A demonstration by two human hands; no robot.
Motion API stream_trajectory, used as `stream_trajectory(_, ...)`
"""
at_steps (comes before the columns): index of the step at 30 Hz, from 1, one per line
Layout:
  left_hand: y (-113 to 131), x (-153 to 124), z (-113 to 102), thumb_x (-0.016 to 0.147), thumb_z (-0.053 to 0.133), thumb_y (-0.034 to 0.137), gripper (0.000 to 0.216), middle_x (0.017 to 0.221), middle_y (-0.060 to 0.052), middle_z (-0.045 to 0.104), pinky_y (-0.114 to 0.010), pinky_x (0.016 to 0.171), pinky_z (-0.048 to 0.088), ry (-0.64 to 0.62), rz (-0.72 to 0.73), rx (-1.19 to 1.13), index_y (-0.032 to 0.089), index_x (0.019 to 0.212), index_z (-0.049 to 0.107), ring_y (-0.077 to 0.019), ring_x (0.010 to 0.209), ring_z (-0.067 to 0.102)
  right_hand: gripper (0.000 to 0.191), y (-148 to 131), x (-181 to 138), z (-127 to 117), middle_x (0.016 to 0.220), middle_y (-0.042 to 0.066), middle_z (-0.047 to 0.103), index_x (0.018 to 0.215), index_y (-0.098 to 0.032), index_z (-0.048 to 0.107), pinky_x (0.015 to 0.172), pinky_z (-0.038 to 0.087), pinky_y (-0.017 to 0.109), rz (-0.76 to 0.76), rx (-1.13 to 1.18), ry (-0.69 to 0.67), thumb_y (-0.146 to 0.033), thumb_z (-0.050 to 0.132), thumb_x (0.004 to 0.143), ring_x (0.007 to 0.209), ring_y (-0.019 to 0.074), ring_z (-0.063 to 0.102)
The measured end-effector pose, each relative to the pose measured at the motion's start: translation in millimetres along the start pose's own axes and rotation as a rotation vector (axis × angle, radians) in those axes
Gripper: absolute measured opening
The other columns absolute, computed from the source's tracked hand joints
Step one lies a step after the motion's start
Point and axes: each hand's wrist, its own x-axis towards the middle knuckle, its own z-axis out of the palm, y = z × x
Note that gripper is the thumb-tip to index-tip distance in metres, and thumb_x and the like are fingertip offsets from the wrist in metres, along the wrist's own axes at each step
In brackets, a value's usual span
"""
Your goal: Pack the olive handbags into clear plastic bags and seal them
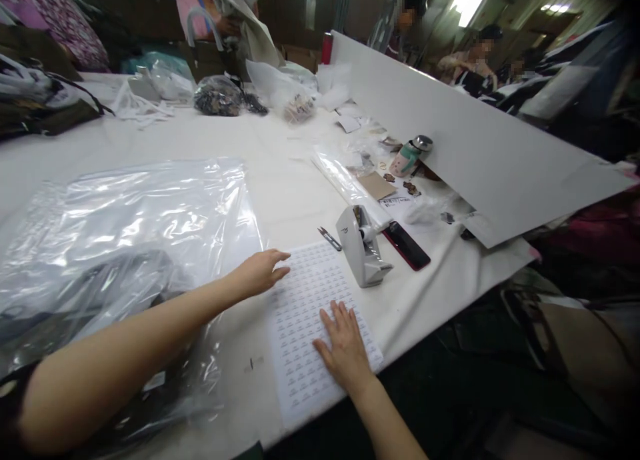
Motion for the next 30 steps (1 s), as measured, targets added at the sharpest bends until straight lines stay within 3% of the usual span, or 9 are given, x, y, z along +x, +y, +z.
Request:
stream_trajectory(5, -3, 56, 31, 0.071, 0.062, 0.042, 0.059, 0.118, -0.018, 0.056, -0.041, 0.094, 0.040, -0.045, -0.058, 0.089, 0.010, 0.120, 0.051, -0.0329, 0.112, 0.049, 0.051, -11, -17, 0, 0.143, 0.015, 0.034, 0.131, -0.017, 0.045, 0.105, 0.029, 0.054, 0.050, 0.028, -0.003, -0.037, 0.053, 0.086, 0.133, 0.0329, 0.027)
stream_trajectory(10, -8, 66, 41, 0.068, 0.065, 0.043, 0.045, 0.098, -0.011, 0.062, -0.035, 0.082, 0.046, -0.120, -0.102, 0.082, 0.017, 0.104, 0.058, -0.0271, 0.094, 0.058, 0.048, -10, -18, -2, 0.141, 0.015, 0.037, 0.129, -0.017, 0.047, 0.105, 0.030, 0.054, 0.060, 0.051, 0.007, -0.038, 0.052, 0.086, 0.132, 0.0325, 0.028)
stream_trajectory(14, -11, 70, 41, 0.062, 0.067, 0.051, 0.059, 0.110, -0.015, 0.056, -0.038, 0.089, 0.042, -0.067, -0.134, 0.070, 0.014, 0.107, 0.055, -0.0312, 0.105, 0.051, 0.049, -8, -16, 1, 0.140, 0.017, 0.037, 0.128, -0.016, 0.047, 0.104, 0.030, 0.056, 0.038, 0.058, 0.011, -0.036, 0.055, 0.085, 0.131, 0.0340, 0.029)
stream_trajectory(16, -11, 73, 40, 0.060, 0.069, 0.047, 0.058, 0.106, -0.015, 0.058, -0.038, 0.084, 0.044, -0.077, -0.136, 0.052, 0.014, 0.106, 0.054, -0.0317, 0.100, 0.054, 0.051, -7, -17, 1, 0.141, 0.018, 0.036, 0.129, -0.015, 0.046, 0.103, 0.030, 0.058, 0.015, 0.066, 0.000, -0.035, 0.056, 0.083, 0.131, 0.0354, 0.028)
stream_trajectory(20, -13, 74, 34, 0.061, 0.066, 0.042, 0.034, 0.088, -0.009, 0.064, -0.034, 0.071, 0.046, -0.119, -0.120, -0.015, 0.018, 0.085, 0.058, -0.0272, 0.083, 0.060, 0.046, -3, -15, -2, 0.139, 0.016, 0.038, 0.128, -0.017, 0.045, 0.103, 0.032, 0.057, 0.035, 0.175, 0.053, -0.030, 0.054, 0.084, 0.130, 0.0340, 0.029)
stream_trajectory(24, -14, 64, 18, 0.068, 0.060, 0.046, 0.029, 0.082, -0.004, 0.064, -0.029, 0.063, 0.045, -0.102, -0.085, -0.110, 0.020, 0.082, 0.055, -0.0222, 0.077, 0.061, 0.041, 10, 11, -20, 0.128, 0.016, 0.046, 0.125, -0.018, 0.043, 0.099, 0.038, 0.052, 0.228, 0.348, 0.281, -0.028, 0.051, 0.086, 0.124, 0.0299, 0.038)
stream_trajectory(27, -15, 52, 1, 0.070, 0.060, 0.047, 0.030, 0.073, 0.000, 0.064, -0.025, 0.056, 0.044, -0.173, -0.050, -0.343, 0.020, 0.082, 0.053, -0.0180, 0.067, 0.061, 0.043, 25, 44, -36, 0.120, 0.014, 0.052, 0.122, -0.018, 0.042, 0.096, 0.042, 0.049, 0.415, 0.525, 0.383, -0.033, 0.055, 0.085, 0.113, 0.0267, 0.048)
stream_trajectory(30, -15, 43, -15, 0.071, 0.062, 0.046, 0.032, 0.069, 0.001, 0.064, -0.025, 0.052, 0.044, -0.317, -0.043, -0.655, 0.020, 0.086, 0.052, -0.0173, 0.061, 0.061, 0.044, 37, 72, -46, 0.108, 0.011, 0.060, 0.116, -0.018, 0.044, 0.088, 0.048, 0.043, 0.474, 0.803, 0.343, -0.036, 0.061, 0.080, 0.099, 0.0230, 0.058)
